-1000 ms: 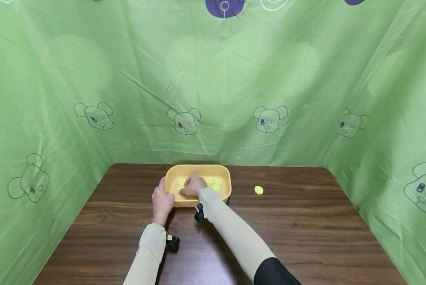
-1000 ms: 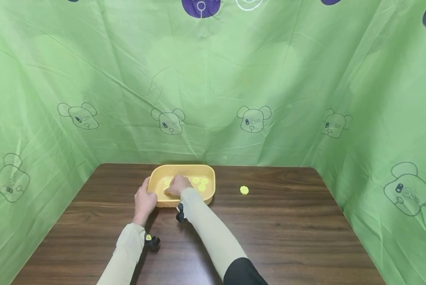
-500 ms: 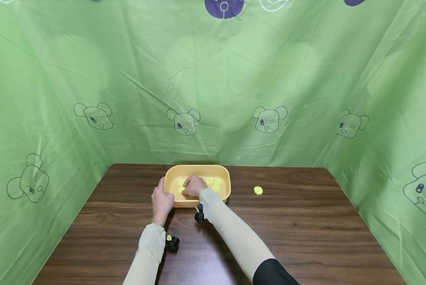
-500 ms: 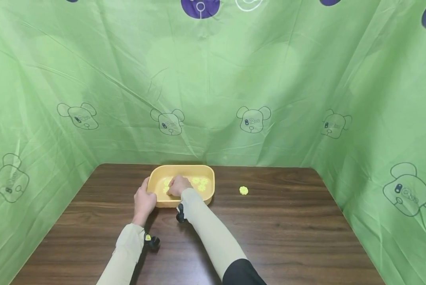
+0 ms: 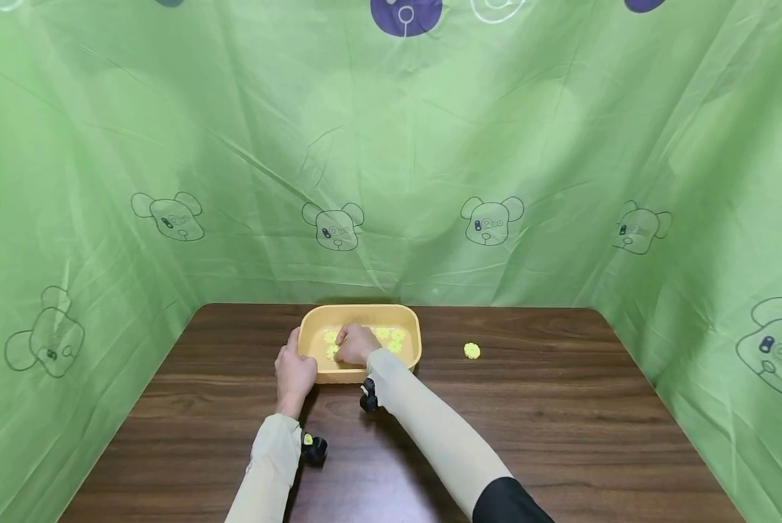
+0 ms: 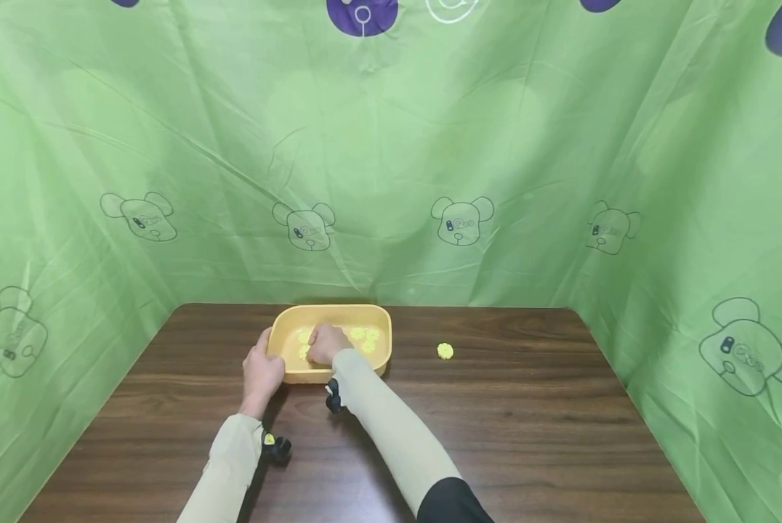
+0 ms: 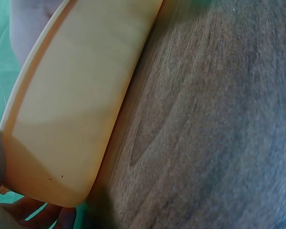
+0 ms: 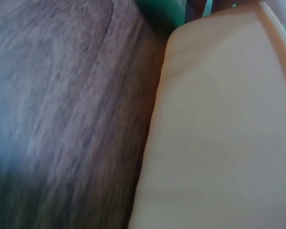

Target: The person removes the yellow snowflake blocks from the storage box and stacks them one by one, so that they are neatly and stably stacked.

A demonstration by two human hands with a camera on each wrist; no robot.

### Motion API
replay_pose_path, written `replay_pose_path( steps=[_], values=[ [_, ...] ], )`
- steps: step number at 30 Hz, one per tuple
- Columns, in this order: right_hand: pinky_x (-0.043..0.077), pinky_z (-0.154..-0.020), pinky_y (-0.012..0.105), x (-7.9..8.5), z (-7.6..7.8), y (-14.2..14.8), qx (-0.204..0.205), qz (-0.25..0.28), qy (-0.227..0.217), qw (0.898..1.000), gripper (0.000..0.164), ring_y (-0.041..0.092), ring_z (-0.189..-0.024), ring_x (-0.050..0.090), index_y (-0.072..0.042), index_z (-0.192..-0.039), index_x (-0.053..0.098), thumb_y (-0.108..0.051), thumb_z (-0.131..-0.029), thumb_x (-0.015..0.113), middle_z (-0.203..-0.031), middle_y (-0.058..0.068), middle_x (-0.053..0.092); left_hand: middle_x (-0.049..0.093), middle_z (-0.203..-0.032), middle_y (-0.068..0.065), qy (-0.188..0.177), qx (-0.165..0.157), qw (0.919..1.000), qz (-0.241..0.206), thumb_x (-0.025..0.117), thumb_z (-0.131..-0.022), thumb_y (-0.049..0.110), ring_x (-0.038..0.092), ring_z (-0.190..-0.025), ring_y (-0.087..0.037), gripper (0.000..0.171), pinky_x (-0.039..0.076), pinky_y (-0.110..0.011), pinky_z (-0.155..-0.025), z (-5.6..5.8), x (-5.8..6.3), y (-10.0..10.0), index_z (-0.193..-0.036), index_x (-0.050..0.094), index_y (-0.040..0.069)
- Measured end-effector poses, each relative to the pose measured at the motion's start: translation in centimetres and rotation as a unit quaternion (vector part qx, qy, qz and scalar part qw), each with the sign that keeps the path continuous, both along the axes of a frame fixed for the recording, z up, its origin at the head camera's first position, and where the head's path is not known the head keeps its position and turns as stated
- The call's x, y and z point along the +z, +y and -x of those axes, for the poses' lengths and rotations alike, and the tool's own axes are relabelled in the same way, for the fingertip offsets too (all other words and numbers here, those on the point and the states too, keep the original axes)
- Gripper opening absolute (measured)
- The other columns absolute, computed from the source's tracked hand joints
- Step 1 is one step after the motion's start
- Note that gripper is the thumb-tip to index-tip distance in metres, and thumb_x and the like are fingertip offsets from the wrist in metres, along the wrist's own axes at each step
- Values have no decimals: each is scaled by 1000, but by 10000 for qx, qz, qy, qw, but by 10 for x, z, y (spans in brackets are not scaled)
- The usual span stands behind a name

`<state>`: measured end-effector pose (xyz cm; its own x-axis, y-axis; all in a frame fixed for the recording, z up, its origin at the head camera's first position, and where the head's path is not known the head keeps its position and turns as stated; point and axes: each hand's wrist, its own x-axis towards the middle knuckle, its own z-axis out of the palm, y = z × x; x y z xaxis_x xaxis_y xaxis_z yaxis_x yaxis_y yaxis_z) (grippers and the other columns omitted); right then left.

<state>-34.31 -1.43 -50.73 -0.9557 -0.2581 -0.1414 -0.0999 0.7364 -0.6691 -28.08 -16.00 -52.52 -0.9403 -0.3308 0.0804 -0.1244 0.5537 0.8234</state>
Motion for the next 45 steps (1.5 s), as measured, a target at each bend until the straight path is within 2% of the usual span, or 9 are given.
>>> replay_pose_path(
  steps=[7,10,14,17,20,24,29,34,45],
  values=[
    [45,-60,24,14,-3,18,82,545,-105,9984,23,12,-61,55,-5,-98,72,-8,-78,82,-79,1,66,54,-132,-32,-3,-39,10000,-53,45,-83,0,53,-119,-48,72,42,-60,-101,0,3,1,-154,41,11],
    [46,-59,24,18,3,31,170,753,-48,9970,21,11,-61,55,-8,-98,72,-8,-79,81,-81,1,65,54,-132,-32,13,-20,10000,-20,45,-82,-1,53,-120,-48,72,42,-60,-102,0,3,0,-153,42,11],
    [57,-66,36,32,10,55,178,1209,-99,9925,18,23,-72,66,-9,-101,71,-9,-84,77,-88,6,69,55,-131,-32,-9,0,10000,-3,45,-82,0,53,-120,-49,72,42,-60,-102,-1,2,-1,-153,42,12],
    [59,-72,44,51,11,81,91,1529,-137,9881,20,35,-84,70,-7,-109,70,-11,-90,73,-96,15,73,55,-130,-31,-53,-21,10000,-11,45,-83,0,53,-119,-48,72,42,-60,-102,-2,1,0,-154,42,13],
    [60,-71,45,72,13,109,-76,1576,-39,9875,21,40,-90,70,-7,-112,70,-13,-92,71,-102,22,73,55,-129,-32,-28,-38,10000,12,44,-82,0,53,-118,-49,72,42,-60,-101,-3,0,1,-154,42,12],
    [58,-65,38,103,18,148,-219,1506,123,9883,20,34,-84,69,-9,-114,68,-15,-94,70,-104,22,72,54,-130,-32,40,-7,10000,-4,45,-82,0,53,-119,-49,72,42,-61,-102,-5,1,0,-154,42,11],
    [55,-63,30,121,19,195,-321,1238,324,9913,22,21,-79,65,-9,-116,68,-19,-97,68,-106,20,72,53,-133,-31,-18,-29,10000,-32,44,-84,0,51,-123,-48,72,41,-60,-104,-5,1,0,-155,40,11],
    [55,-63,30,112,20,234,-411,937,374,9941,23,20,-73,64,-6,-116,70,-18,-97,68,-97,19,71,52,-134,-31,-83,-25,10000,-27,43,-85,1,50,-124,-48,71,39,-60,-106,-6,0,1,-155,39,11],
    [61,-76,45,55,16,279,-312,672,-633,9952,21,22,-75,68,4,-114,68,-6,-97,64,-97,22,70,52,-134,-30,-90,25,10000,-13,43,-86,0,50,-123,-47,71,39,-60,-106,-9,-1,3,-155,38,11]
  ],
)
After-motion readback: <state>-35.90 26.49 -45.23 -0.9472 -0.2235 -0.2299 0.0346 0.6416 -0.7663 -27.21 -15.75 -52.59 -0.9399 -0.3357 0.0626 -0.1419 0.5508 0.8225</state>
